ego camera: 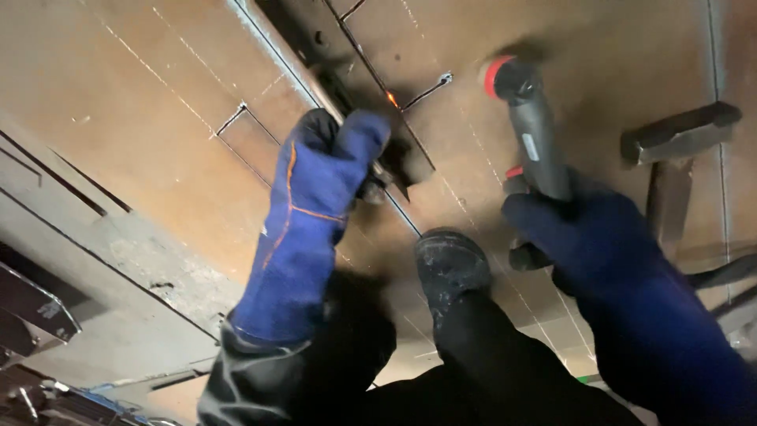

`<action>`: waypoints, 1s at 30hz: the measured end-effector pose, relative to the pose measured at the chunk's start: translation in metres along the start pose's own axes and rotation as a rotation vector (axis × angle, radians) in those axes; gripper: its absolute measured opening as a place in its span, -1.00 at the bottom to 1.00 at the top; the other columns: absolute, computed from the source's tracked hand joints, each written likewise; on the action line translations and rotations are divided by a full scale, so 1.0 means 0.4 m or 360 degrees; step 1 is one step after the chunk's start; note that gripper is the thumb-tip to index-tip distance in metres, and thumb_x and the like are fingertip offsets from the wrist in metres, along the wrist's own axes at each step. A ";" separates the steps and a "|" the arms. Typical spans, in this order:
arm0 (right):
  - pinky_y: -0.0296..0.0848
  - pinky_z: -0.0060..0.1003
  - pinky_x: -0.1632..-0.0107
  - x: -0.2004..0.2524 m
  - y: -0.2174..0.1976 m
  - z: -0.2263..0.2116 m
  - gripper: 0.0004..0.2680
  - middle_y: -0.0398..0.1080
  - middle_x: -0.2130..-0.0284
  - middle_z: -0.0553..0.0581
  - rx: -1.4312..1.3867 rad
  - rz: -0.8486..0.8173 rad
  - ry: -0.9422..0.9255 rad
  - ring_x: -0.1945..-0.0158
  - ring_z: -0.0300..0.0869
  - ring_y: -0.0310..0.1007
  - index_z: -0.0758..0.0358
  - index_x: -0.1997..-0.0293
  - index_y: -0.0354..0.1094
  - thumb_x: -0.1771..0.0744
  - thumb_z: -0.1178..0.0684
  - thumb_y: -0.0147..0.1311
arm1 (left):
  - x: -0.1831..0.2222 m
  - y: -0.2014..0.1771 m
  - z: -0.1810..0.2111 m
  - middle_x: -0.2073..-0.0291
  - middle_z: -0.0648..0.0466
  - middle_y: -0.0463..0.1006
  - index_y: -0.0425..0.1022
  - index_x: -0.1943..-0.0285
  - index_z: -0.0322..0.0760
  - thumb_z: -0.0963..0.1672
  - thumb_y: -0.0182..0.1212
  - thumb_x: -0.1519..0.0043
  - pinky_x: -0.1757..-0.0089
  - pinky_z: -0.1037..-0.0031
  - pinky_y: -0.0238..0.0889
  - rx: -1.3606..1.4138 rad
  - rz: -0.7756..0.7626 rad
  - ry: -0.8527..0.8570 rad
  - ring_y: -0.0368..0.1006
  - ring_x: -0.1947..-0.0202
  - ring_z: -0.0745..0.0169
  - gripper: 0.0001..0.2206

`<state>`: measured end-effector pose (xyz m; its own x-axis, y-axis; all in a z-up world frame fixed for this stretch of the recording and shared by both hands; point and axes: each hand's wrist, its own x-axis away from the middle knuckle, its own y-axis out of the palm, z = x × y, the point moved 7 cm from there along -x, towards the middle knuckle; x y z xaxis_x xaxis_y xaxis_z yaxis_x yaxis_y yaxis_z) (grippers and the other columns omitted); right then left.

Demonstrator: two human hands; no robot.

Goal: Cutting rectangular shapes into a metal plate using a plasma cutter and then hammering out the pieces.

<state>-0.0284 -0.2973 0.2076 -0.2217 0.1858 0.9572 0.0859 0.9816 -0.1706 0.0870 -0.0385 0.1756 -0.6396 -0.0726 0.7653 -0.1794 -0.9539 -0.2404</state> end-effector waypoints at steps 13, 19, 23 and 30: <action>0.46 -0.26 0.37 0.018 -0.037 -0.064 -0.75 0.43 0.44 0.06 -0.0053 0.0045 -0.0160 0.44 -0.24 0.43 0.24 -0.01 0.48 -0.26 0.07 0.19 | -0.023 0.109 0.046 0.59 0.04 0.53 0.44 0.31 -0.40 -0.07 0.36 -0.15 0.64 0.45 0.37 0.0212 -0.0158 -0.0036 0.47 0.67 0.30 -0.73; 0.45 -0.28 0.35 -0.008 -0.049 -0.063 -0.74 0.43 0.42 0.09 0.0172 0.0006 -0.0203 0.40 -0.25 0.43 0.23 -0.04 0.46 -0.28 0.03 0.17 | -0.026 0.111 0.053 0.62 -0.02 0.53 0.41 0.33 -0.41 -0.05 0.35 -0.19 0.65 0.48 0.31 0.0169 -0.0082 -0.0111 0.46 0.72 0.27 -0.69; 0.48 -0.24 0.39 0.005 -0.040 -0.059 -0.72 0.43 0.41 0.07 -0.0090 -0.0043 -0.0104 0.43 -0.22 0.45 0.26 -0.03 0.44 -0.24 0.05 0.19 | -0.022 0.099 0.029 0.61 0.03 0.53 0.42 0.31 -0.38 -0.08 0.36 -0.17 0.65 0.44 0.37 0.0280 -0.0047 -0.0146 0.50 0.71 0.27 -0.74; 0.46 -0.26 0.35 -0.001 -0.051 -0.037 -0.72 0.45 0.40 0.07 0.0018 -0.0008 0.0050 0.41 -0.22 0.46 0.20 -0.06 0.46 -0.27 0.03 0.16 | 0.091 0.111 -0.040 0.49 0.00 0.71 0.67 0.17 -0.33 -0.03 0.26 -0.28 0.47 0.53 0.40 -0.0488 0.0023 0.0083 0.61 0.54 0.31 -0.74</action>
<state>-0.0156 -0.3180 0.2141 -0.1914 0.1797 0.9649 0.0741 0.9829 -0.1684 0.0439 -0.0787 0.1832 -0.6795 -0.0629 0.7309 -0.3821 -0.8201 -0.4259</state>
